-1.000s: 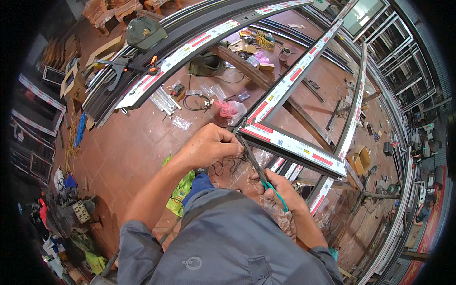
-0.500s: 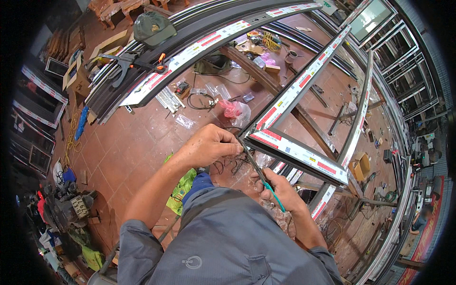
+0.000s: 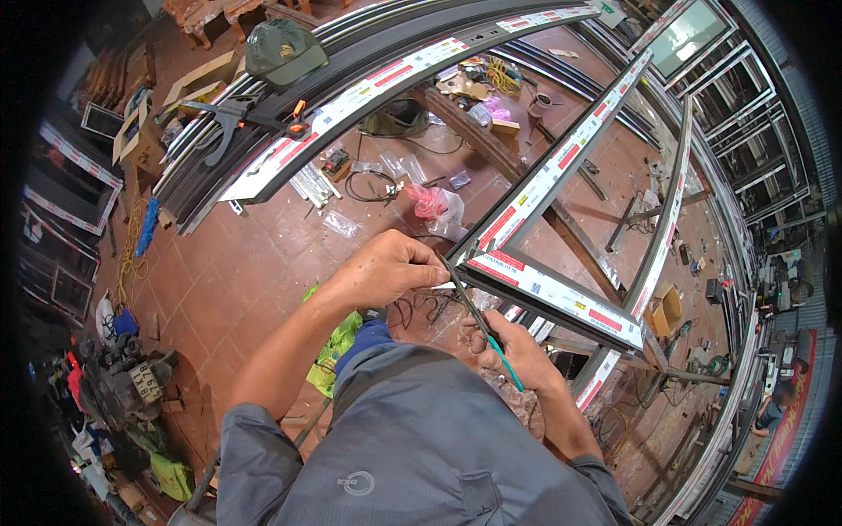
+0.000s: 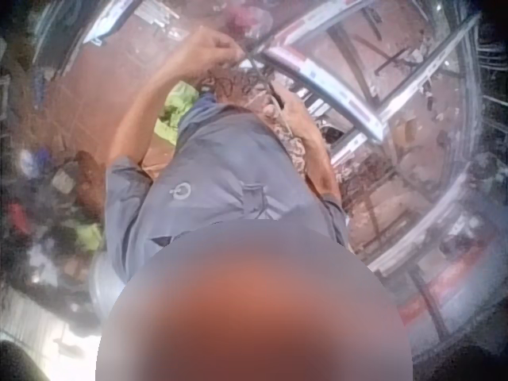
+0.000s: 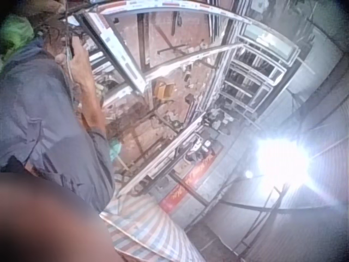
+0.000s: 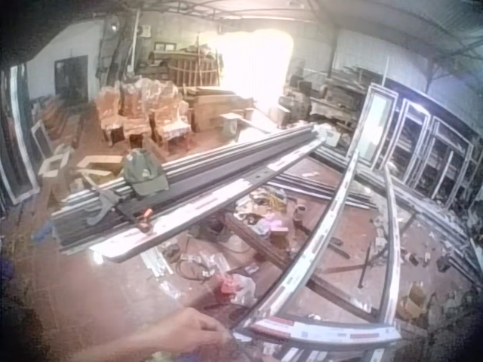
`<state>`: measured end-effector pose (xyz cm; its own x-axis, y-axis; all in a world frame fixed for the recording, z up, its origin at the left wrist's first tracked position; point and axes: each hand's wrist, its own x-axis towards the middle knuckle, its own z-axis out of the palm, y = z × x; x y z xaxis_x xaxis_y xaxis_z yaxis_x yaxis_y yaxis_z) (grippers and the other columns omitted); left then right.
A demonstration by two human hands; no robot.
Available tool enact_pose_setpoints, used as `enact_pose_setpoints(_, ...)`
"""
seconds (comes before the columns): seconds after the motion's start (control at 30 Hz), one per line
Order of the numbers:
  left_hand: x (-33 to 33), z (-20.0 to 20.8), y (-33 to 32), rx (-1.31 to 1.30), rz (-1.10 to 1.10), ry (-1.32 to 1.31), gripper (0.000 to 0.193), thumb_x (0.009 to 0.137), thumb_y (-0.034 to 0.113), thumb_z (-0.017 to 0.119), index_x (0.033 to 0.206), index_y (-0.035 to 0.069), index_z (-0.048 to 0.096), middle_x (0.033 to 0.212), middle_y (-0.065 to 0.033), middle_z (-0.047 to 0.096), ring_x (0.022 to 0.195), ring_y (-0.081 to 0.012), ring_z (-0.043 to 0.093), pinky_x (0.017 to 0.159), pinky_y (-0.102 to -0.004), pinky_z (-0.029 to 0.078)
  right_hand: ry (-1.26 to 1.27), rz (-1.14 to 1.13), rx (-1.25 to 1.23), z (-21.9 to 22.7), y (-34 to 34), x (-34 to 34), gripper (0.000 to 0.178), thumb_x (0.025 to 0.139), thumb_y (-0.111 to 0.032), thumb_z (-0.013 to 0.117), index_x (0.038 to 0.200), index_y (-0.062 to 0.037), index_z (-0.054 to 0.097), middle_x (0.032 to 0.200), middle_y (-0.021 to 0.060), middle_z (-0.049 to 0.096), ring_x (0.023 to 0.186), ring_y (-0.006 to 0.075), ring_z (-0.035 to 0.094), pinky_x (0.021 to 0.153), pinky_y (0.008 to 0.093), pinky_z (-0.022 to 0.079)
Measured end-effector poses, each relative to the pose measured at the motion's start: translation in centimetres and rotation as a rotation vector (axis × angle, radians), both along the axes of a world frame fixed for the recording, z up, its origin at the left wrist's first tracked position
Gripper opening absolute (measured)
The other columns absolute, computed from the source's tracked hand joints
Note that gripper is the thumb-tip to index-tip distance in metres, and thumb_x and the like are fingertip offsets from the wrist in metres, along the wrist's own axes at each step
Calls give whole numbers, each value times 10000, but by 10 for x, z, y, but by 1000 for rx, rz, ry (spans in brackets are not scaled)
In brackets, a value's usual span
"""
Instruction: The person assembles a rectangular window frame by cutting rubber gaskets with scissors, inserting them into the frame grooves, and securing the corners with a power drill. The person then lifts the completed frame and places it on a stack of other frames.
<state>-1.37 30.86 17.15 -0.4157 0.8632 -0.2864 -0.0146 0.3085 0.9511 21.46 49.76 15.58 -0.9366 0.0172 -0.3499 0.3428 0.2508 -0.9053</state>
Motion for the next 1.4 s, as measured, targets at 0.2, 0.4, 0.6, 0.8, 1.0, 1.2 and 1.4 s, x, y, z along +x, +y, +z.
enact_pose_setpoints(0.2, -4, -1, 6, 1, -18, 9, 246, 931, 205, 746, 1001, -27, 790, 789, -63, 732, 752, -98, 637, 701, -308, 522, 2, -51, 31, 5, -2, -5, 1068, 743, -898, 642, 1289, 19, 597, 846, 7, 577, 812, 105, 581, 720, 293, 492)
enact_pose_setpoints(0.4, -20, -7, 5, 9, -102, 78, 210, 908, 173, 774, 1006, -13, 792, 842, -65, 752, 792, -116, 664, 749, -304, 534, -50, -30, 42, 3, 5, 0, 993, 787, -895, 605, 1251, -17, 632, 796, 53, 547, 801, 163, 558, 734, 350, 478)
enact_pose_setpoints(0.6, -24, -20, -2, 53, -99, 80, 190, 886, 128, 795, 1007, -18, 786, 929, -82, 770, 879, -135, 703, 817, -298, 547, -6, -28, 20, -12, 1, 1, 954, 802, -892, 596, 1207, -29, 635, 771, 65, 540, 787, 181, 551, 732, 371, 474)
enact_pose_setpoints(0.8, -19, -20, -14, 90, 6, 62, 214, 879, 161, 791, 1006, -10, 799, 902, -75, 769, 843, -124, 680, 776, -309, 537, -36, -7, 12, -12, -2, -7, 916, 812, -858, 629, 1173, -17, 632, 770, 53, 562, 784, 175, 564, 727, 360, 477)
enact_pose_setpoints(1.0, -24, -22, -44, 140, 134, 45, 202, 876, 142, 796, 999, -19, 794, 900, -71, 755, 844, -123, 681, 770, -298, 546, 10, -189, -85, -9, -14, -32, 808, 824, -767, 705, 1137, -25, 647, 684, -27, 530, 592, 75, 523, 530, 241, 410)
enact_pose_setpoints(1.2, -33, -29, -86, 165, 355, -103, 186, 892, 133, 778, 986, -27, 774, 888, -50, 746, 832, -102, 661, 768, -290, 538, 85, -230, 236, 7, -10, -137, 411, 929, -390, 767, 1001, 7, 686, 721, 30, 613, 678, 84, 538, 626, 284, 458)
enact_pose_setpoints(1.4, -21, -100, -125, 118, 644, -150, 184, 908, 136, 757, 993, -27, 761, 900, -23, 743, 836, -87, 639, 775, -274, 525, 226, -230, 582, -15, -12, -324, 515, 902, -496, 741, 1012, 7, 715, 834, 215, 705, 780, 331, 676, 762, 432, 519)
